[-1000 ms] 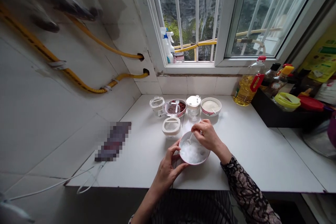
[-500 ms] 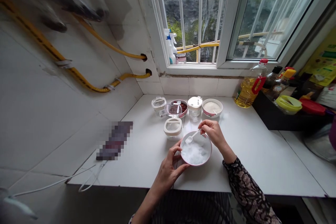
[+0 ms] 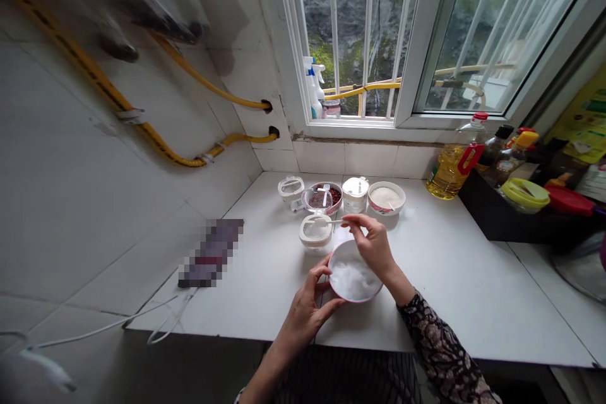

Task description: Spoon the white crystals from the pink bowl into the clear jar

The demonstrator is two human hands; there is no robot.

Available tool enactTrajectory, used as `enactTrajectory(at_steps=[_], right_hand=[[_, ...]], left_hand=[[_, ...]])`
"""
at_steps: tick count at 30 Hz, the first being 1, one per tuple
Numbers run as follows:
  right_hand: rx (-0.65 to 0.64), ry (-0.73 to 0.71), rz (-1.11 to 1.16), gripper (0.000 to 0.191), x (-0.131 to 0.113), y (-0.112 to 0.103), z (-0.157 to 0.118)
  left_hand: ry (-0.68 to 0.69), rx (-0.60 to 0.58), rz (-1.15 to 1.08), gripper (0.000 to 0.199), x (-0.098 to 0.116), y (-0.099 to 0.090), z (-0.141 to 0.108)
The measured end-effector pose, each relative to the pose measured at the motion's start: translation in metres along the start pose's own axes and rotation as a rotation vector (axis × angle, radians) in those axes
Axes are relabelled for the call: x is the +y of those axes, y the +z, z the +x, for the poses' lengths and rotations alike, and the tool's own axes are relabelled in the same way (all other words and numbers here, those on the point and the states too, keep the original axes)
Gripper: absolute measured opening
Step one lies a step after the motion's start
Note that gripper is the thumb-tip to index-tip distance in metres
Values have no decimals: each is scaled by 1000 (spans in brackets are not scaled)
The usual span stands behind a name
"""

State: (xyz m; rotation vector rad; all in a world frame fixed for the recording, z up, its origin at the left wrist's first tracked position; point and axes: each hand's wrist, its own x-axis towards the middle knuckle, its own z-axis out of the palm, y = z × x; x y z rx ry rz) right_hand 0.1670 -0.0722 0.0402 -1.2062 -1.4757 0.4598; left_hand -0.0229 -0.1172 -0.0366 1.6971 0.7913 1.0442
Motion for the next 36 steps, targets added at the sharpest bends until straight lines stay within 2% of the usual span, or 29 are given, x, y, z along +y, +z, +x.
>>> enactTrajectory(at_steps=[4,7,9,13,15,18,25,31,36], right_hand=[[-128,-420,-372,27,-4,6,-1],[-122,-501,-402,28,-7,3,-1],[-56,-444,-344,25,-9,-3,-1],[13,-221,-255,19,-6,-23,-3],[-3,-166,-276,19,-1,-33,-3],[-84,-158,-349,21,6,-40,-3],[-278,-132,-346,25,7,-27,-8],[-231,-16,-233,24,4,-25,-7],[-174,225,-5,18,4,-29,-4]], left_hand=[[-6,2,4,38,1,0,0],[-12,-2,6,38,1,0,1],[-11,-4,11,39,1,0,1],[3,0,28,37,1,0,0],[10,1,33,37,1,-1,0],[17,0,37,37,1,-2,0],[12,-18,36,36,0,-2,0],[9,-11,52,36,0,-2,0],[19,15,36,36,2,-2,0]])
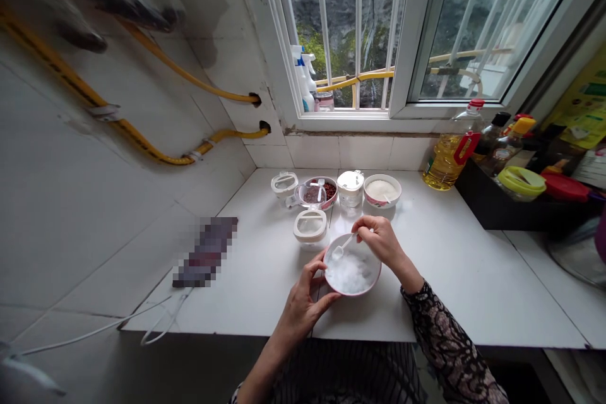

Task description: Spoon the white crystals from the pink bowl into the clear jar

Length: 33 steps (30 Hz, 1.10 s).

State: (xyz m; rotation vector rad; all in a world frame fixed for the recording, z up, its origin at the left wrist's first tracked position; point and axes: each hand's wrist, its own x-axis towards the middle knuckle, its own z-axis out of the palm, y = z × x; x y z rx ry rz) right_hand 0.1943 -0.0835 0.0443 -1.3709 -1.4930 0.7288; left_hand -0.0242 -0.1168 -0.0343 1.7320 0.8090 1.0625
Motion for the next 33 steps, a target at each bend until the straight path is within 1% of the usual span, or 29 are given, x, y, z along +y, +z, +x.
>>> enactTrajectory(at_steps=[3,5,8,10,12,16,18,20,25,27,33], right_hand=[[-12,141,188,16,1,-2,3],[-14,186,276,14,1,-3,4],[-7,209,314,13,2,-5,6],[-5,201,275,14,2,-6,5],[-4,131,157,14,2,-4,3],[-35,-141,-161,20,-3,3,-2],[-54,-191,-209,22,-4,5,-3],[-60,-155,-168,22,-5,6,-3],[-51,104,95,18,-1,0,1],[-43,178,177,16,0,-2,2],[-11,271,339,14,-1,-6,4]], left_hand=[[-9,0,-15,36,0,0,0],[-13,-6,-21,37,0,0,0],[-8,-9,-22,37,-2,1,-1],[-4,-7,-20,37,-2,1,-1],[-4,-6,-21,37,-1,1,-1],[-22,-17,-7,37,1,0,0],[-27,-22,0,38,1,0,0],[-29,-25,-2,38,0,0,-1],[-24,-16,3,38,-1,1,0],[-16,-10,0,37,-1,1,0],[-3,5,2,36,2,1,1]])
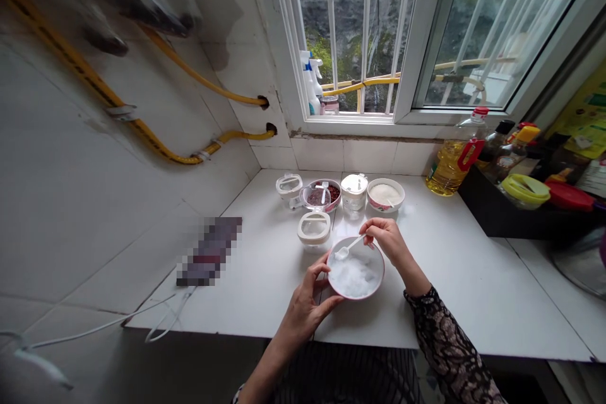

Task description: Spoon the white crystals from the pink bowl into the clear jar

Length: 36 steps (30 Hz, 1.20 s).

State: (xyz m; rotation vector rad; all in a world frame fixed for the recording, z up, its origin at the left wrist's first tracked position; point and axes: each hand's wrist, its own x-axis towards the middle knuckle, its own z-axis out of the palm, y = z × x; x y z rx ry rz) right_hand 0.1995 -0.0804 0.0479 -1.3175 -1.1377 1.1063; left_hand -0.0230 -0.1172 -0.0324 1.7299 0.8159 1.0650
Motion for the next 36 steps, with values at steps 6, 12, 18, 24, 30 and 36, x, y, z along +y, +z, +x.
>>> enactTrajectory(at_steps=[6,12,18,24,30,36], right_hand=[[69,-49,58,13,0,5,7],[108,-368,-145,19,0,30,6],[-8,-893,-704,26,3,41,4],[131,-812,-569,18,-9,19,-6],[83,-728,-698,19,-1,-9,-6],[-51,-747,-802,22,11,6,-5]], left_hand=[[-23,-12,9,38,-1,0,0],[-27,-22,-30,38,-2,0,-1],[-22,-13,-37,38,-1,1,0],[-29,-25,-43,39,-3,1,-1],[-24,-27,-40,38,-5,1,-2],[-4,-26,-33,37,-4,0,-1]])
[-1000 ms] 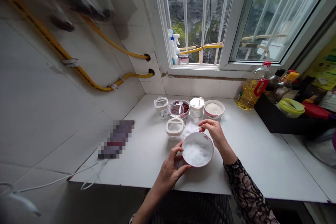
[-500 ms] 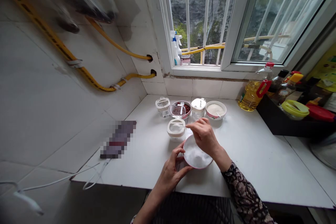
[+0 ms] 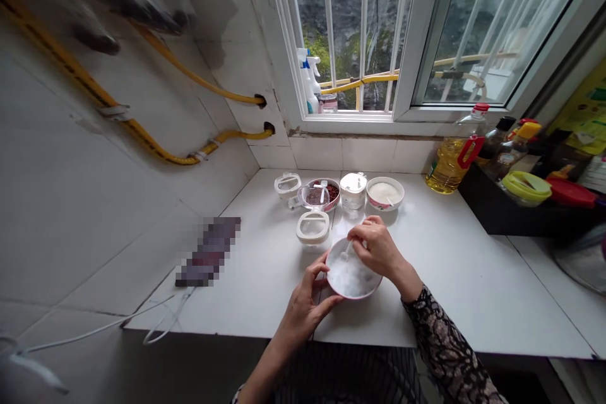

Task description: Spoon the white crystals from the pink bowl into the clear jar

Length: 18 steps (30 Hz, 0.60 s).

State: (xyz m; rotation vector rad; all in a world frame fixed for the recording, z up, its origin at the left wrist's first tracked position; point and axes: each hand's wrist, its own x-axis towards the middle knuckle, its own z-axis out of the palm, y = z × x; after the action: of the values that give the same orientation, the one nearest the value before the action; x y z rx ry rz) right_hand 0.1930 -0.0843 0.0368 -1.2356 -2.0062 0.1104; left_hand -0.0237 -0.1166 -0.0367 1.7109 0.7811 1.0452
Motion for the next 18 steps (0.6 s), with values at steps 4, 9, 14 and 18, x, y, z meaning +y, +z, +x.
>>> enactTrajectory(at_steps=[4,9,14,18], right_hand=[[60,173,97,21,-2,-2,1],[85,490,429,17,1,-8,3],[96,688,679,16,2,-8,7],[119,739,764,14,3,-9,8]], left_hand=[[2,8,4,38,-1,0,0],[-4,2,1,37,0,0,0],[-7,5,1,38,0,0,-1],[-11,1,3,37,0,0,0]])
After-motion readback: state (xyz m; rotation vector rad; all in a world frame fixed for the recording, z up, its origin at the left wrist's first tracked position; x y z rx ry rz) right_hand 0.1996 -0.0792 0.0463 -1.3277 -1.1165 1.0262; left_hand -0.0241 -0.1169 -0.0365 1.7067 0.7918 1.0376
